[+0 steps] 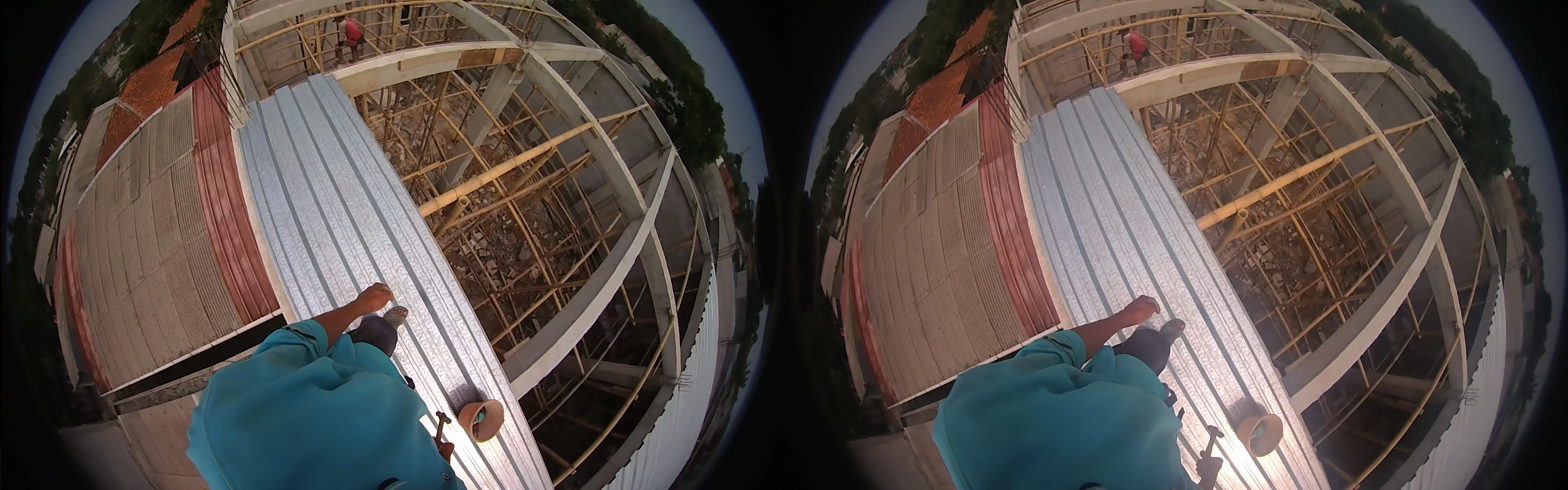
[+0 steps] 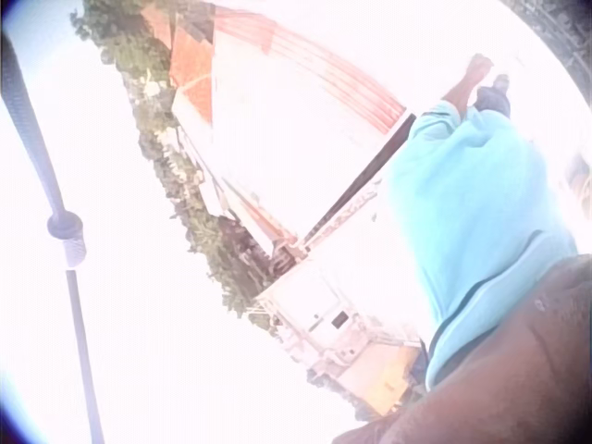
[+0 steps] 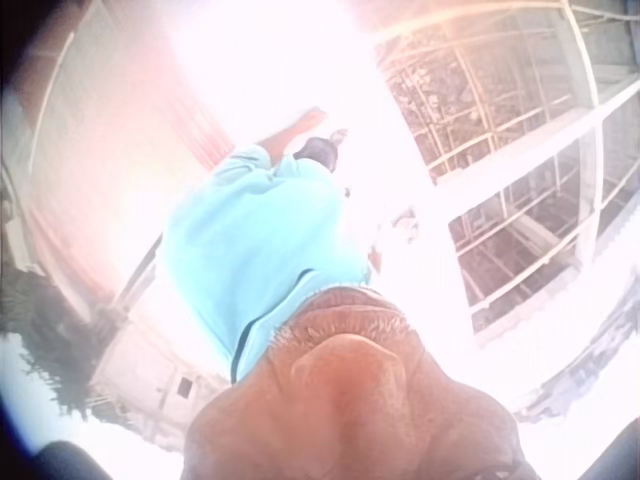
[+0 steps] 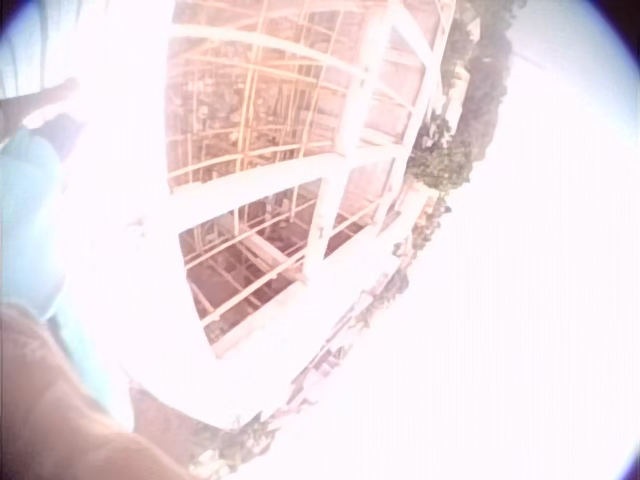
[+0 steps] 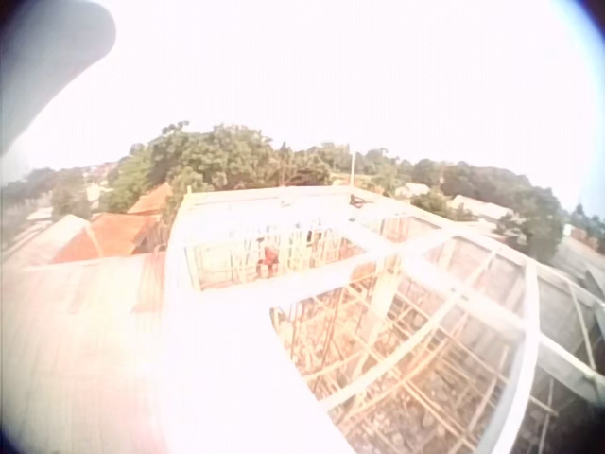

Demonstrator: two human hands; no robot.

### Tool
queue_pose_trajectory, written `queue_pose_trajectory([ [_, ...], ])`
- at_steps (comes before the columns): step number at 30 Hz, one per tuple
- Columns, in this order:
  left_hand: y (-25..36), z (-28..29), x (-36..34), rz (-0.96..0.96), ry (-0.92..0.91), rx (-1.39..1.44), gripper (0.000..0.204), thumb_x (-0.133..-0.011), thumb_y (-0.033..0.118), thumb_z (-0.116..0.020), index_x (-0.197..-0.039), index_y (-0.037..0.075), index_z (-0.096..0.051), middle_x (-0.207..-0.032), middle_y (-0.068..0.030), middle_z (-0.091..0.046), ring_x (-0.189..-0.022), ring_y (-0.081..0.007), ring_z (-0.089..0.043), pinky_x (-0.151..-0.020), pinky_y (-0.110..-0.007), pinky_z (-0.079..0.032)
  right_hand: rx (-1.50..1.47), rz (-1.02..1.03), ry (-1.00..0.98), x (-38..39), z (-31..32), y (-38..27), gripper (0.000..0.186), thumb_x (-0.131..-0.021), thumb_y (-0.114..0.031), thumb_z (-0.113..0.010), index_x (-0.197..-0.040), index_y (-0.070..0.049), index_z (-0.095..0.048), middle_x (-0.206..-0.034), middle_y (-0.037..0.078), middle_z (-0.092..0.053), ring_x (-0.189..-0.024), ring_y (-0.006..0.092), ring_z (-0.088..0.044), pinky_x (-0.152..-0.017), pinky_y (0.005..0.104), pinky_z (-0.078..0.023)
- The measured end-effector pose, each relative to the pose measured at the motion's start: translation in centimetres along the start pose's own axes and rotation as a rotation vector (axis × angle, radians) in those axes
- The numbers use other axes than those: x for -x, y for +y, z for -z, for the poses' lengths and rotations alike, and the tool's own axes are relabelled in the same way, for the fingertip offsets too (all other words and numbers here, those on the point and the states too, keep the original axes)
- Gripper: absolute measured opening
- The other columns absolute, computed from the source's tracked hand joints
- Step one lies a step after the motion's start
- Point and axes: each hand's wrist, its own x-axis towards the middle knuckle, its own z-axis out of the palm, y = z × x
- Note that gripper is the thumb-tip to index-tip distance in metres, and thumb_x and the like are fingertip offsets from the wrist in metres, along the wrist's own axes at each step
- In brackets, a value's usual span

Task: The person walks along a corrugated metal roof and uses a hammer to drive nails from a bucket into the roof sheets. The person repeatedly picks nails, positions them, and hammers them into place while moving along the roof surface.

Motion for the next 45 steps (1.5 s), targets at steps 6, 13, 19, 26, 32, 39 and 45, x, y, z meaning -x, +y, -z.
queue_pose_trajectory([
  [6,-2.7,0.8,0.7,0.046,-0.246,-0.396,0.026,-0.081,0.007,-0.050,-0.091,0.007,-0.074,-0.099,-0.0166,-0.070,-0.099,-0.0350,-0.063,-0.090,-0.044,-0.051,-0.152,-0.029,-0.080,-8.7,-1.7,2.6,0.015,-0.087,-0.011,-0.071,-0.081,0.003,-0.069,-0.051,0.007,-0.054,-0.039,0.0165,-0.053,-0.033,0.0280,-0.034],
  [13,-12.2,4.1,10.0,0.065,-0.569,-0.918,0.025,-0.088,0.019,-0.053,-0.083,0.008,-0.075,-0.089,-0.0142,-0.072,-0.085,-0.0324,-0.070,-0.071,-0.048,-0.054,-0.004,0.076,-0.050,-10.0,-2.6,-0.9,0.038,-0.084,-0.029,-0.079,-0.066,0.001,-0.064,-0.056,0.009,-0.060,-0.039,0.0165,-0.052,-0.034,0.0322,-0.038],
  [19,-10.2,4.4,8.0,0.240,-0.429,-0.612,0.020,-0.081,0.016,-0.056,-0.087,0.013,-0.076,-0.092,-0.0102,-0.073,-0.090,-0.0291,-0.069,-0.080,-0.047,-0.052,0.122,0.041,-0.089,-11.5,-2.6,-2.3,0.036,-0.080,-0.029,-0.082,-0.068,0.002,-0.067,-0.057,0.009,-0.063,-0.043,0.0173,-0.057,-0.038,0.0321,-0.042],
  [26,-6.7,1.0,-1.5,-0.011,-0.282,-0.428,0.022,-0.082,0.014,-0.056,-0.090,0.009,-0.075,-0.094,-0.0144,-0.072,-0.097,-0.0339,-0.066,-0.088,-0.044,-0.052,0.288,0.139,-0.077,-13.3,0.2,-5.9,0.040,-0.080,-0.032,-0.081,-0.063,0.001,-0.066,-0.056,0.010,-0.063,-0.044,0.0179,-0.059,-0.041,0.0338,-0.045],
  [32,-7.5,0.3,-4.4,0.140,-0.331,-0.392,0.024,-0.086,0.017,-0.054,-0.097,0.011,-0.074,-0.109,-0.0149,-0.069,-0.102,-0.0347,-0.064,-0.090,-0.044,-0.053,0.078,0.228,-0.042,-11.5,2.6,-12.6,0.039,-0.081,-0.029,-0.079,-0.062,0.001,-0.062,-0.051,0.009,-0.058,-0.039,0.0183,-0.054,-0.035,0.0356,-0.041],
  [39,-9.0,0.8,-2.9,0.368,-0.354,-0.602,0.022,-0.087,0.016,-0.053,-0.092,0.007,-0.072,-0.105,-0.0133,-0.067,-0.102,-0.0363,-0.063,-0.085,-0.045,-0.055,0.230,0.229,-0.034,-12.6,5.1,-13.4,0.038,-0.080,-0.028,-0.080,-0.063,0.001,-0.063,-0.052,0.009,-0.059,-0.039,0.0184,-0.056,-0.035,0.0349,-0.042],
  [45,-6.2,2.5,-1.8,0.362,-0.428,-0.569,0.025,-0.089,0.013,-0.052,-0.096,0.000,-0.071,-0.110,-0.0194,-0.065,-0.107,-0.0386,-0.062,-0.088,-0.047,-0.055,0.360,0.257,0.030,-15.0,7.9,-15.6,0.037,-0.080,-0.026,-0.081,-0.064,0.002,-0.064,-0.052,0.009,-0.059,-0.040,0.0184,-0.057,-0.035,0.0343,-0.044],
])
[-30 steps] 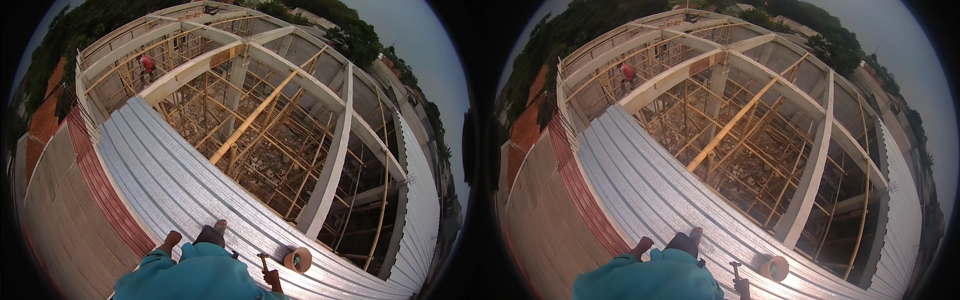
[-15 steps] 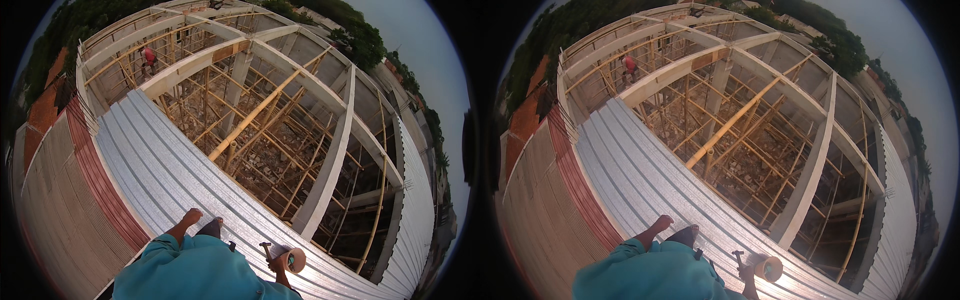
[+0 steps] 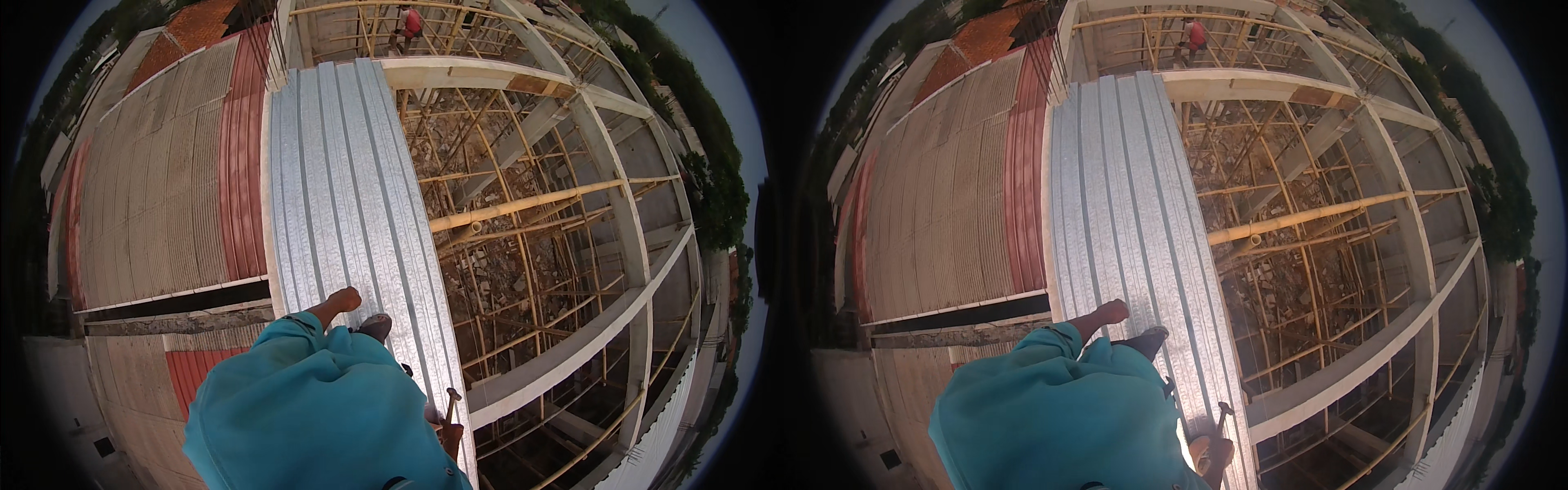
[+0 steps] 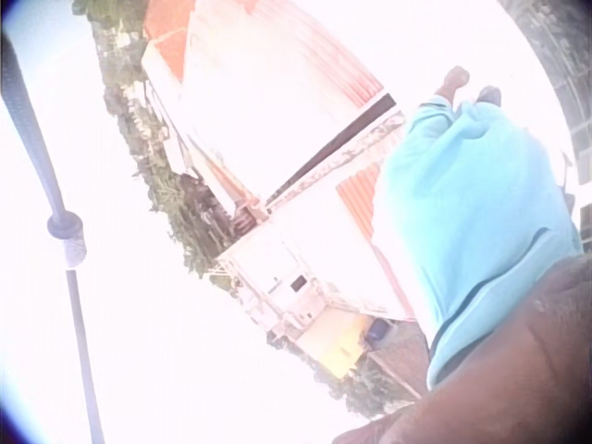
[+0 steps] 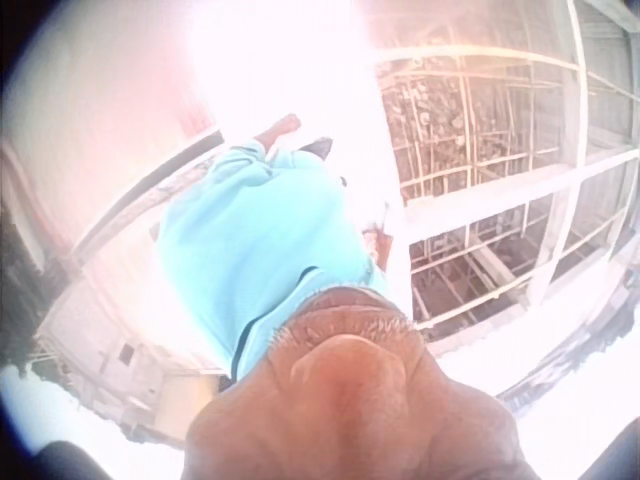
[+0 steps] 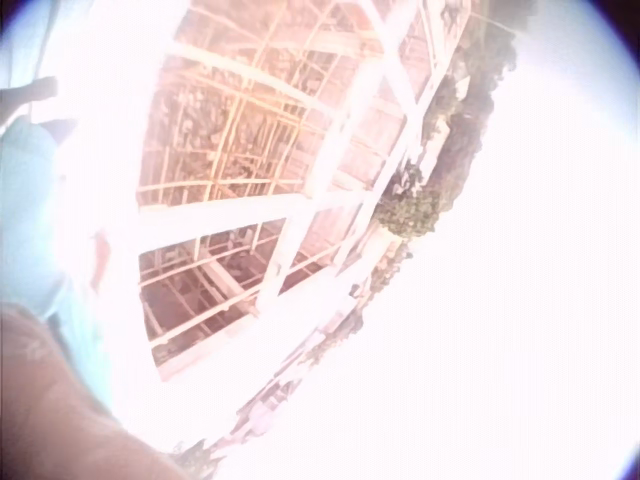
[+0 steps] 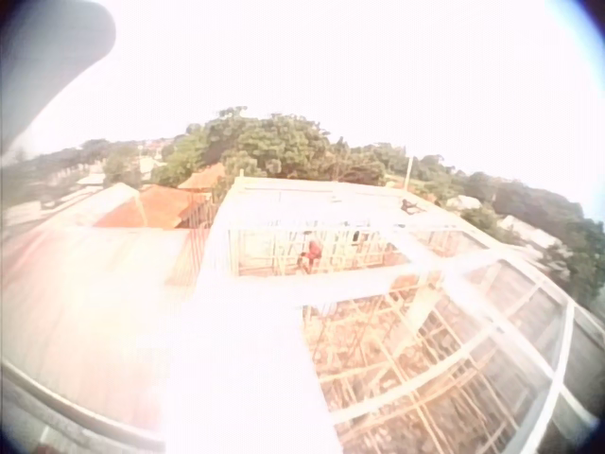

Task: The person walks along a corrugated metal roof and uses a hammer to drive nails from a bucket into the roof sheets. The person repeatedly picks nails, positions them, and hammers them into place while moving along the roof surface.

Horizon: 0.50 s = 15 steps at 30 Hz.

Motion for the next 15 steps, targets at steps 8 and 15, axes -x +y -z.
queue_pose_trajectory([
  [8,-1.0,-1.3,2.2,0.105,0.100,-0.034,0.019,-0.083,0.015,-0.058,-0.095,0.010,-0.071,-0.105,-0.0137,-0.066,-0.106,-0.0348,-0.061,-0.087,-0.046,-0.055,0.015,0.077,0.030,-4.1,3.2,-7.2,0.043,-0.083,-0.026,-0.075,-0.054,-0.007,-0.050,-0.046,0.007,-0.049,-0.033,0.0191,-0.045,-0.033,0.0345,-0.035],
  [15,-2.7,-4.7,2.4,0.129,0.229,0.130,0.022,-0.084,0.011,-0.054,-0.089,0.000,-0.072,-0.102,-0.0202,-0.067,-0.099,-0.0391,-0.064,-0.086,-0.047,-0.055,0.177,0.269,-0.003,-5.4,8.4,-14.7,0.032,-0.079,-0.023,-0.081,-0.075,0.001,-0.061,-0.054,0.006,-0.055,-0.038,0.0174,-0.051,-0.036,0.0358,-0.040],
])
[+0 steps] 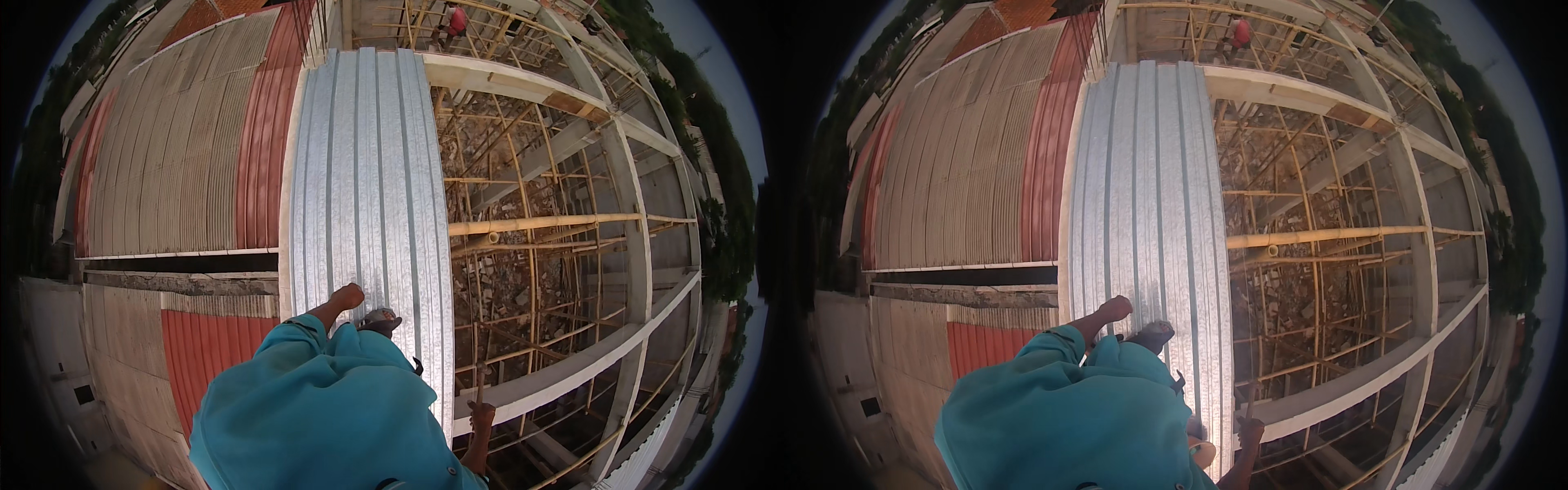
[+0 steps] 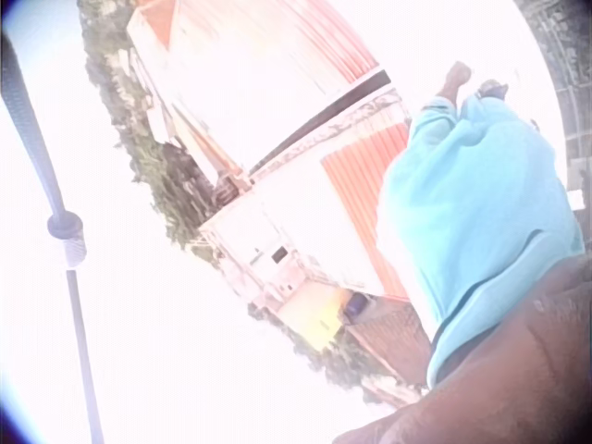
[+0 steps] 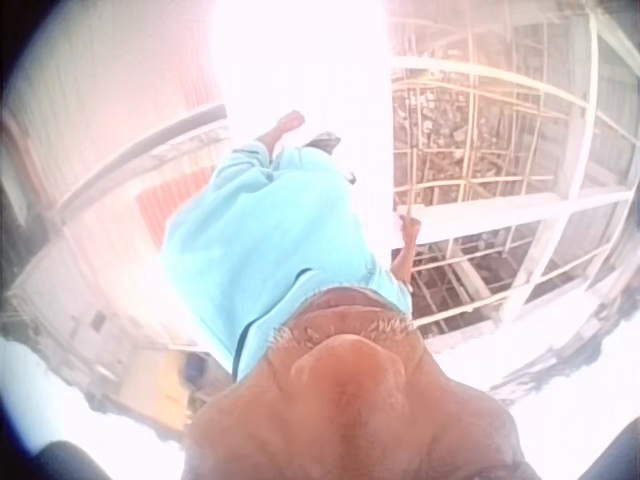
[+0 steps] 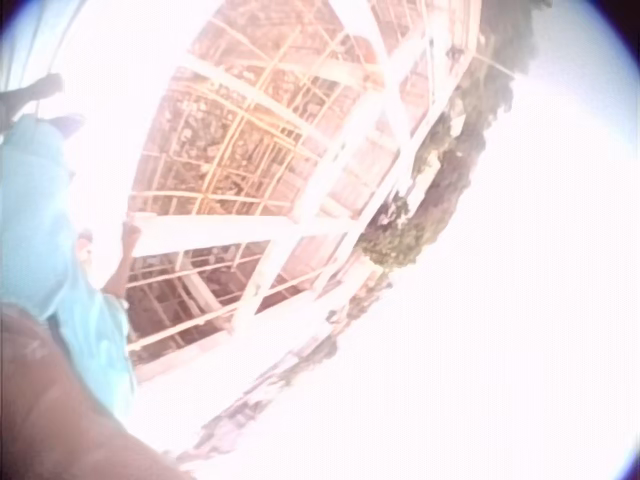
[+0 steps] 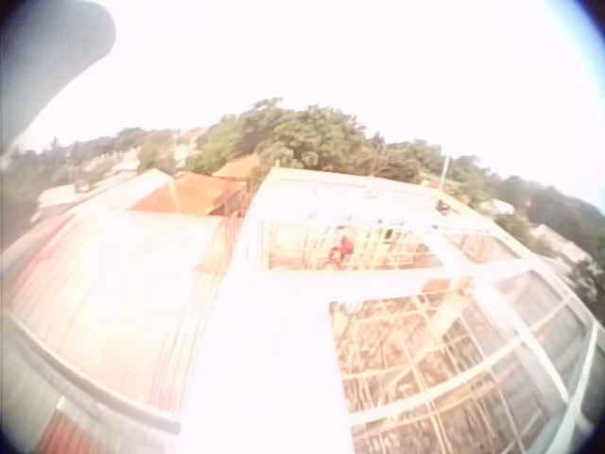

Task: The person walks along a corrugated metal roof and uses a hammer to drive nails from a bucket into the roof sheets. The person repeatedly picks nails, positions them, and hammers them into place while moving along the roof surface.

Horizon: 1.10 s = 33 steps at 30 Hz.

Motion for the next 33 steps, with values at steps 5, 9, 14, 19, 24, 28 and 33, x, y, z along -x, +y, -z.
queue_pose_trajectory([
  [5,0.9,-0.5,0.0,0.054,-0.070,0.065,0.029,-0.087,0.011,-0.047,-0.091,-0.007,-0.069,-0.109,-0.0266,-0.065,-0.101,-0.0432,-0.064,-0.087,-0.049,-0.054,0.108,0.312,0.245,-1.1,3.7,-2.3,0.035,-0.081,-0.020,-0.078,-0.096,0.007,-0.061,-0.062,0.012,-0.059,-0.046,0.0214,-0.058,-0.043,0.0378,-0.044],
  [9,-0.6,-3.0,1.0,0.221,-0.050,0.309,0.033,-0.089,0.013,-0.044,-0.097,-0.009,-0.067,-0.112,-0.0298,-0.063,-0.104,-0.0463,-0.063,-0.089,-0.051,-0.052,0.038,0.256,0.204,-1.1,1.6,-3.8,0.034,-0.085,-0.019,-0.073,-0.096,0.011,-0.061,-0.074,0.025,-0.064,-0.062,0.0344,-0.065,-0.057,0.0438,-0.049],
  [14,-0.3,-3.5,0.1,0.241,0.081,0.166,0.023,-0.084,0.015,-0.055,-0.095,0.010,-0.075,-0.106,-0.0147,-0.069,-0.104,-0.0337,-0.063,-0.092,-0.045,-0.051,0.469,0.343,0.357,-4.3,-3.4,1.4,0.023,-0.085,-0.018,-0.068,-0.087,0.004,-0.066,-0.063,0.015,-0.062,-0.047,0.0264,-0.060,-0.042,0.0374,-0.047],
  [19,-1.7,-3.2,1.4,0.338,0.117,0.207,0.021,-0.083,0.016,-0.055,-0.088,0.007,-0.073,-0.100,-0.0161,-0.069,-0.101,-0.0352,-0.064,-0.086,-0.046,-0.053,0.080,0.035,-0.150,-0.8,-7.3,2.7,0.024,-0.080,-0.019,-0.076,-0.071,-0.001,-0.064,-0.057,0.008,-0.061,-0.044,0.0200,-0.059,-0.037,0.0377,-0.045],
  [24,0.8,-0.5,0.6,0.178,0.020,0.016,0.020,-0.084,0.016,-0.054,-0.084,0.005,-0.071,-0.097,-0.0170,-0.068,-0.099,-0.0361,-0.064,-0.083,-0.047,-0.054,0.152,-0.117,-0.174,2.5,-7.3,2.3,0.025,-0.082,-0.019,-0.075,-0.071,0.000,-0.062,-0.057,0.007,-0.060,-0.044,0.0181,-0.058,-0.038,0.0356,-0.044],
  [28,-0.4,-1.1,1.1,0.340,0.046,0.178,0.021,-0.085,0.016,-0.054,-0.089,0.006,-0.072,-0.102,-0.0164,-0.068,-0.101,-0.0360,-0.063,-0.085,-0.047,-0.054,0.108,0.051,-0.167,1.8,-8.5,2.1,0.026,-0.082,-0.019,-0.075,-0.069,0.000,-0.062,-0.057,0.007,-0.060,-0.044,0.0180,-0.058,-0.039,0.0354,-0.045],
  [33,1.0,1.3,0.5,0.140,0.000,0.022,0.022,-0.086,0.017,-0.055,-0.096,0.008,-0.073,-0.109,-0.0161,-0.067,-0.105,-0.0353,-0.063,-0.089,-0.045,-0.053,-0.076,0.107,-0.097,0.6,-10.2,4.3,0.030,-0.085,-0.020,-0.071,-0.064,-0.001,-0.060,-0.052,0.006,-0.055,-0.041,0.0185,-0.055,-0.037,0.0360,-0.042],
])
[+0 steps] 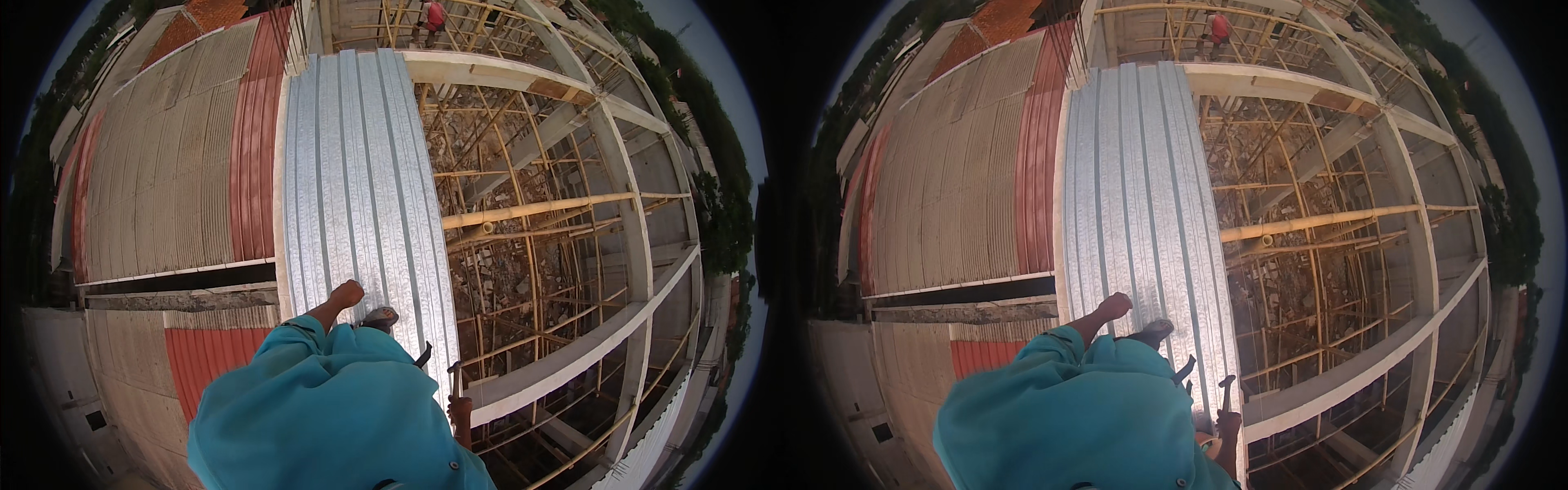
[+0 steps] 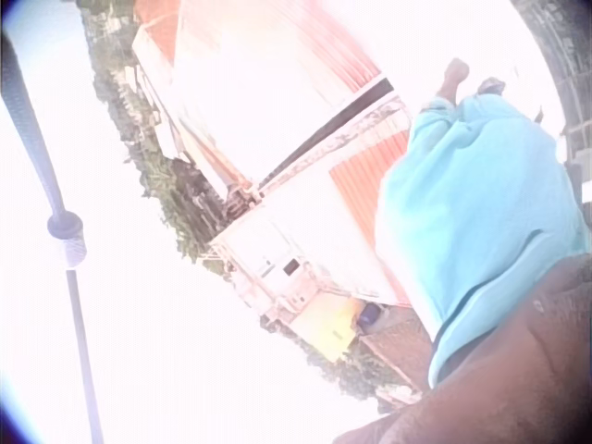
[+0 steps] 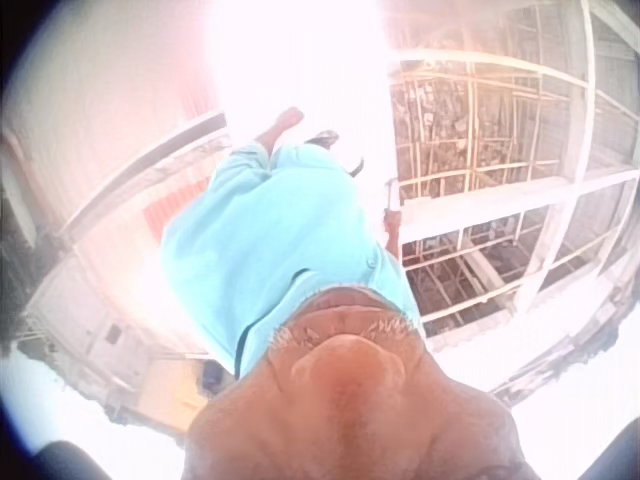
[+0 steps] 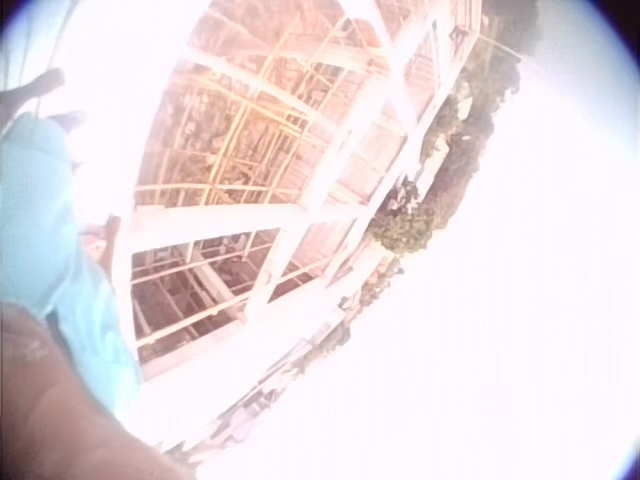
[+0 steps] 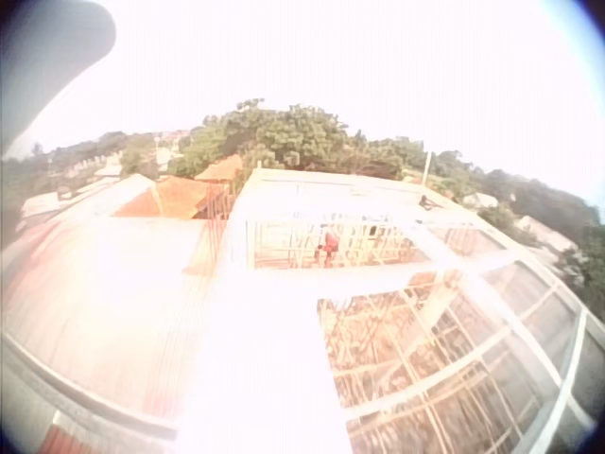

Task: The person walks along a corrugated metal roof and uses a hammer to drive nails from a bucket into the roof sheets. The person repeatedly picks nails, positions them, and hammers them into place while moving along the roof surface.

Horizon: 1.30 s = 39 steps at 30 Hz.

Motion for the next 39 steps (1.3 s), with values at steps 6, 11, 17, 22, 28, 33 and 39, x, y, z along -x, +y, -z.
queue_pose_trajectory([
  [6,2.4,3.0,-2.2,-0.151,-0.023,-0.120,0.022,-0.085,0.013,-0.055,-0.097,0.008,-0.073,-0.104,-0.0152,-0.069,-0.103,-0.0335,-0.064,-0.090,-0.044,-0.053,0.208,0.226,0.219,-4.5,-1.5,8.5,0.037,-0.082,-0.023,-0.072,-0.054,-0.003,-0.058,-0.048,0.006,-0.055,-0.039,0.0179,-0.055,-0.038,0.0361,-0.043],
  [11,-0.3,3.5,-2.9,-0.323,0.047,-0.026,0.021,-0.083,0.008,-0.053,-0.091,0.007,-0.073,-0.098,-0.0168,-0.070,-0.098,-0.0356,-0.066,-0.090,-0.046,-0.052,0.610,0.469,0.278,-0.3,-3.6,4.0,0.033,-0.085,-0.032,-0.069,-0.071,-0.002,-0.068,-0.067,0.019,-0.066,-0.061,0.0311,-0.068,-0.055,0.0451,-0.053],
  [17,4.0,3.1,-5.0,-0.086,-0.185,0.457,0.025,-0.077,0.000,-0.053,-0.092,0.001,-0.073,-0.094,-0.0192,-0.070,-0.090,-0.0335,-0.067,-0.084,-0.041,-0.053,0.429,0.027,0.218,7.9,-2.3,0.7,0.043,-0.090,-0.042,-0.063,-0.089,0.000,-0.072,-0.087,0.025,-0.067,-0.082,0.0410,-0.067,-0.073,0.0482,-0.054],
  [22,3.8,2.6,-7.9,-0.132,-0.315,0.477,0.026,-0.075,-0.003,-0.054,-0.095,0.001,-0.071,-0.080,-0.0072,-0.064,-0.053,-0.0161,-0.052,-0.048,-0.033,-0.042,-0.036,-0.362,0.298,11.6,-5.1,1.4,0.049,-0.084,-0.041,-0.071,-0.098,0.005,-0.065,-0.098,0.026,-0.069,-0.095,0.0408,-0.068,-0.080,0.0489,-0.054],
  [28,10.9,5.7,-8.3,0.114,-0.497,0.399,0.024,-0.082,0.009,-0.054,-0.098,0.004,-0.070,-0.059,-0.0040,-0.052,-0.042,-0.0118,-0.041,-0.037,-0.030,-0.031,-0.215,-0.604,0.294,17.9,-10.5,4.0,0.047,-0.083,-0.038,-0.071,-0.104,0.004,-0.066,-0.102,0.027,-0.069,-0.098,0.0406,-0.068,-0.084,0.0478,-0.054],
  [33,14.4,5.7,-11.2,0.003,-0.561,0.323,0.025,-0.087,0.019,-0.050,-0.098,0.005,-0.068,-0.055,-0.0022,-0.049,-0.042,-0.0112,-0.040,-0.036,-0.030,-0.030,-0.372,-0.762,0.356,21.2,-14.3,4.8,0.045,-0.083,-0.036,-0.071,-0.105,0.003,-0.066,-0.105,0.027,-0.068,-0.100,0.0400,-0.067,-0.085,0.0478,-0.054],
  [39,22.2,5.1,-12.9,0.003,-0.618,0.263,0.026,-0.091,0.020,-0.045,-0.102,0.007,-0.065,-0.058,-0.0014,-0.046,-0.042,-0.0106,-0.035,-0.038,-0.028,-0.027,-0.604,-0.819,0.396,21.0,-19.0,6.0,0.038,-0.083,-0.030,-0.068,-0.102,0.002,-0.068,-0.104,0.025,-0.069,-0.098,0.0390,-0.068,-0.084,0.0476,-0.054],
])
